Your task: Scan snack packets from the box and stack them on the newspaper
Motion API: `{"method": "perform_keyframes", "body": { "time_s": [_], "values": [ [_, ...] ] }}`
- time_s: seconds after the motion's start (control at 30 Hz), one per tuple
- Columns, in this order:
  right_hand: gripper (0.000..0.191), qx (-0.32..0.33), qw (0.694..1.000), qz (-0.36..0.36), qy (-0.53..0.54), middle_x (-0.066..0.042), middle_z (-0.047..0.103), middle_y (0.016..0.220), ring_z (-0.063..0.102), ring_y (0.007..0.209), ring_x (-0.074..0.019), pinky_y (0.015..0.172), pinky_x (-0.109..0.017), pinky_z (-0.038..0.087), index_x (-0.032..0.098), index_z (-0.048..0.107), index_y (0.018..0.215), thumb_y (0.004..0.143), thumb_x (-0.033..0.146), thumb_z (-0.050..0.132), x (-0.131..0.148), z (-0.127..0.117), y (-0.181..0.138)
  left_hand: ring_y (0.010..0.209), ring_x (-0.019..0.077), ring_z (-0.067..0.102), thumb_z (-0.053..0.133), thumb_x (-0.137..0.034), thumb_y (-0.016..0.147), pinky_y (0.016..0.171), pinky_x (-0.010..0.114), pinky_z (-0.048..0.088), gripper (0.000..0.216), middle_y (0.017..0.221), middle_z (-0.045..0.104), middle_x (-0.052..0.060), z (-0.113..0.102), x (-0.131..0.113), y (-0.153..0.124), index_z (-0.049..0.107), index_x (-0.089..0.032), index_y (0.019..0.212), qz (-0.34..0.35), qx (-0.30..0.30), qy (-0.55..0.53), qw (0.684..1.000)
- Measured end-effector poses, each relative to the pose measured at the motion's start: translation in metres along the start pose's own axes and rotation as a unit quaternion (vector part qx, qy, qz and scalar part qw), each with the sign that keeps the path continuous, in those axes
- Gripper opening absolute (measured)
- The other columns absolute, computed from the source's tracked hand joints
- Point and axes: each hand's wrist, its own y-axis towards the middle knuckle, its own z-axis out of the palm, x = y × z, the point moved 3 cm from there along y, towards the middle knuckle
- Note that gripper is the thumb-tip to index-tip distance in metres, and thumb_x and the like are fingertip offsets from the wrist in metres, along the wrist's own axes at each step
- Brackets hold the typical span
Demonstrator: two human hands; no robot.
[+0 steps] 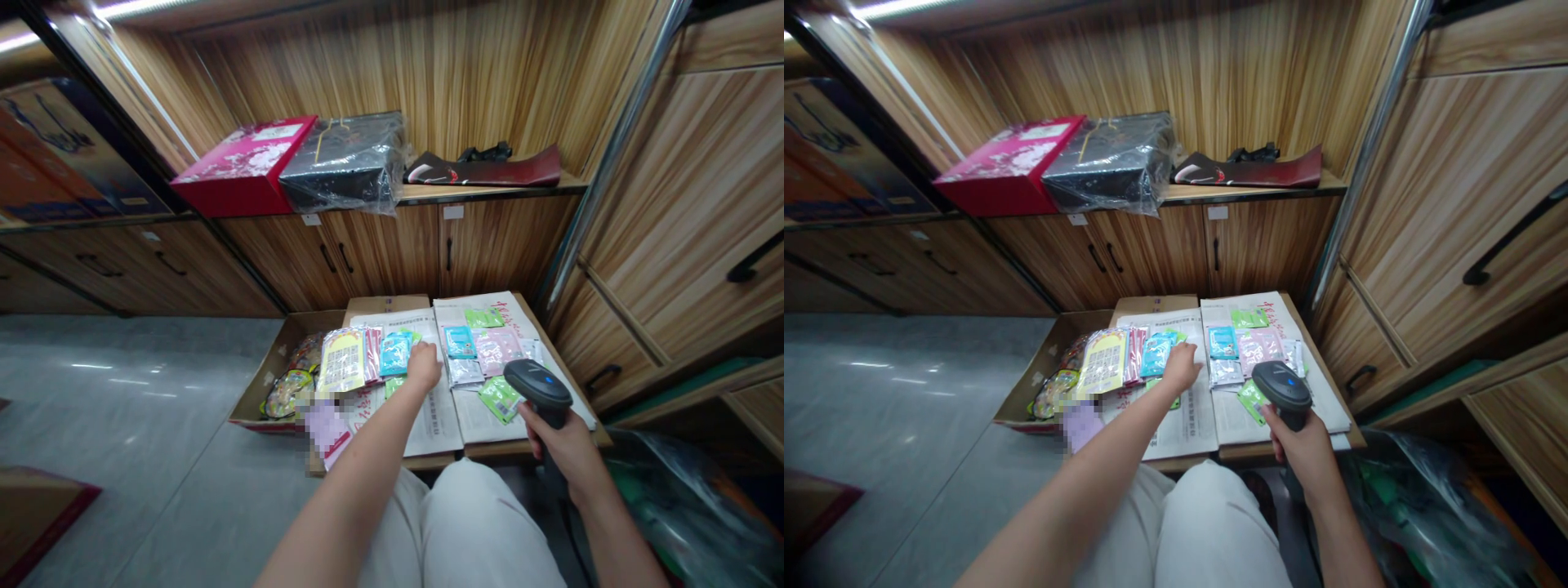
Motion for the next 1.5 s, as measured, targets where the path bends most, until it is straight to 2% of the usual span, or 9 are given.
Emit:
{"method": "perform_keyframes", "body": {
  "time_s": [0.13, 0.27, 0.4, 0.5, 0.67, 0.87, 1.1, 1.37, 1.5],
  "values": [
    [0.043, -0.008, 1.0, 0.005, 0.0, 0.005, 0.053, 0.044, 0.046, 0.034, -0.0102, 0.031, -0.021, 0.038, 0.016, 0.063, 0.074, 0.062, 0.053, 0.082, -0.008, -0.005, 0.006, 0.116, 0.0254, 0.061, 0.064, -0.026, 0.085, 0.096, 0.03, 0.044, 0.027, 0.119, 0.068, 0.015, 0.013, -0.013, 0.026, 0.069, -0.015, 0.109, -0.091, -0.03, -0.09, 0.991],
    [0.043, -0.019, 1.0, 0.011, -0.006, 0.005, 0.054, 0.044, 0.047, 0.033, -0.0108, 0.031, -0.021, 0.037, 0.016, 0.064, 0.074, 0.061, 0.053, 0.081, -0.013, -0.009, 0.011, 0.105, 0.0242, 0.067, 0.069, -0.032, 0.081, 0.084, 0.028, 0.048, 0.023, 0.109, 0.072, 0.012, 0.032, -0.016, 0.049, 0.069, -0.017, 0.098, -0.199, -0.028, -0.2, 0.959],
    [0.042, -0.031, 0.999, 0.013, -0.01, 0.005, 0.053, 0.044, 0.047, 0.033, -0.0105, 0.031, -0.021, 0.038, 0.016, 0.063, 0.072, 0.061, 0.052, 0.082, -0.014, -0.01, 0.013, 0.102, 0.025, 0.068, 0.077, -0.025, 0.072, 0.08, 0.028, 0.049, 0.034, 0.11, 0.071, 0.011, 0.043, -0.016, 0.059, 0.064, -0.018, 0.103, -0.248, -0.07, -0.269, 0.928],
    [0.041, -0.028, 0.999, 0.015, -0.011, 0.005, 0.054, 0.044, 0.047, 0.034, -0.0102, 0.031, -0.02, 0.038, 0.016, 0.064, 0.074, 0.061, 0.051, 0.081, -0.012, -0.01, 0.012, 0.099, 0.0273, 0.069, 0.078, -0.016, 0.067, 0.079, 0.031, 0.05, 0.032, 0.105, 0.072, 0.012, 0.046, -0.015, 0.062, 0.063, -0.017, 0.095, -0.266, -0.08, -0.322, 0.905],
    [0.041, -0.017, 1.0, 0.012, -0.006, 0.005, 0.053, 0.044, 0.047, 0.034, -0.0106, 0.031, -0.021, 0.037, 0.016, 0.063, 0.073, 0.062, 0.051, 0.081, -0.005, -0.007, 0.008, 0.084, 0.0237, 0.07, 0.072, -0.002, 0.063, 0.072, 0.031, 0.054, 0.025, 0.083, 0.069, 0.006, 0.028, -0.011, 0.057, 0.061, -0.017, 0.079, -0.252, -0.061, -0.429, 0.865],
    [0.04, 0.021, 1.0, 0.003, -0.013, 0.006, 0.052, 0.043, 0.044, 0.032, -0.0099, 0.032, -0.022, 0.035, 0.017, 0.062, 0.071, 0.063, 0.053, 0.079, 0.001, 0.0, 0.004, 0.063, 0.012, 0.061, 0.065, 0.001, 0.07, 0.064, 0.033, 0.06, 0.025, 0.073, 0.055, -0.001, -0.007, 0.014, 0.03, 0.054, -0.017, 0.082, -0.225, -0.078, -0.57, 0.787],
    [0.038, 0.067, 0.996, -0.008, -0.053, 0.006, 0.052, 0.043, 0.044, 0.031, -0.0114, 0.032, -0.023, 0.034, 0.02, 0.059, 0.071, 0.065, 0.054, 0.075, -0.002, 0.009, 0.0, 0.065, 0.0086, 0.058, 0.069, 0.001, 0.068, 0.064, 0.03, 0.06, 0.027, 0.076, 0.051, -0.002, -0.007, 0.031, 0.012, 0.051, -0.016, 0.078, -0.219, -0.128, -0.63, 0.734],
    [0.034, 0.06, 0.994, -0.016, -0.088, 0.007, 0.049, 0.038, 0.042, 0.03, -0.012, 0.034, -0.024, 0.033, 0.021, 0.056, 0.07, 0.067, 0.051, 0.072, -0.006, 0.019, -0.005, 0.066, 0.0083, 0.059, 0.066, 0.0, 0.069, 0.067, 0.03, 0.06, 0.025, 0.075, 0.053, -0.002, -0.003, 0.031, 0.015, 0.051, -0.016, 0.078, -0.2, -0.109, -0.655, 0.721],
    [0.033, 0.064, 0.995, -0.015, -0.077, 0.006, 0.049, 0.038, 0.043, 0.031, -0.0119, 0.034, -0.024, 0.033, 0.02, 0.057, 0.068, 0.067, 0.049, 0.074, -0.001, 0.019, -0.007, 0.066, 0.0085, 0.059, 0.067, -0.003, 0.067, 0.067, 0.03, 0.06, 0.025, 0.073, 0.053, -0.003, -0.001, 0.028, 0.013, 0.05, -0.017, 0.078, -0.183, -0.101, -0.648, 0.732]
  ]
}}
